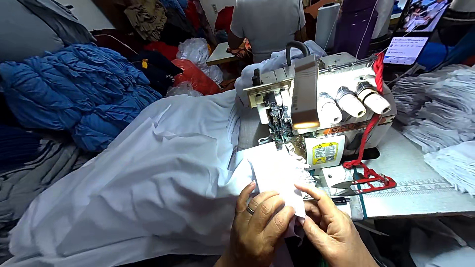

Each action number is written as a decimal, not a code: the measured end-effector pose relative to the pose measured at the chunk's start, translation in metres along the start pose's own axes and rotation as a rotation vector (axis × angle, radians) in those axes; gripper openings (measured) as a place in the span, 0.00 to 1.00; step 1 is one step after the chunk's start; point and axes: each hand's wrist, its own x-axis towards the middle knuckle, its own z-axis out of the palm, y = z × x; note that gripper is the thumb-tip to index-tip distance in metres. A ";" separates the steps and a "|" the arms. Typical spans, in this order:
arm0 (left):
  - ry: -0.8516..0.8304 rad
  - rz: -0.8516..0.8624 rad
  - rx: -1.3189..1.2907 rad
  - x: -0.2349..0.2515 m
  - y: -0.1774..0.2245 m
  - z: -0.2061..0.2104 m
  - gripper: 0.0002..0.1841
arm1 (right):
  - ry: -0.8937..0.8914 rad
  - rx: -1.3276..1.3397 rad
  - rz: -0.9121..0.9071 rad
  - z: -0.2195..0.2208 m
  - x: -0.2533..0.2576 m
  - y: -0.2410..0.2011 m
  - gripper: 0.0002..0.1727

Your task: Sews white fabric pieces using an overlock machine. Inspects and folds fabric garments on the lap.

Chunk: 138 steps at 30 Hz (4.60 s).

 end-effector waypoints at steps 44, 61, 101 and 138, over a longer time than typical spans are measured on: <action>-0.326 -0.227 0.126 0.083 -0.083 0.017 0.18 | 0.173 -0.554 -0.348 -0.004 0.051 0.026 0.15; -0.055 -0.293 -0.042 0.036 -0.033 -0.043 0.20 | 0.079 -0.127 -0.092 0.003 0.021 0.017 0.15; -0.270 0.076 0.060 -0.037 -0.058 -0.035 0.14 | 0.236 -0.265 -0.147 -0.040 0.035 0.011 0.14; -0.311 -0.530 -0.176 0.082 -0.042 0.001 0.02 | -0.169 -0.362 0.245 -0.034 0.045 0.021 0.11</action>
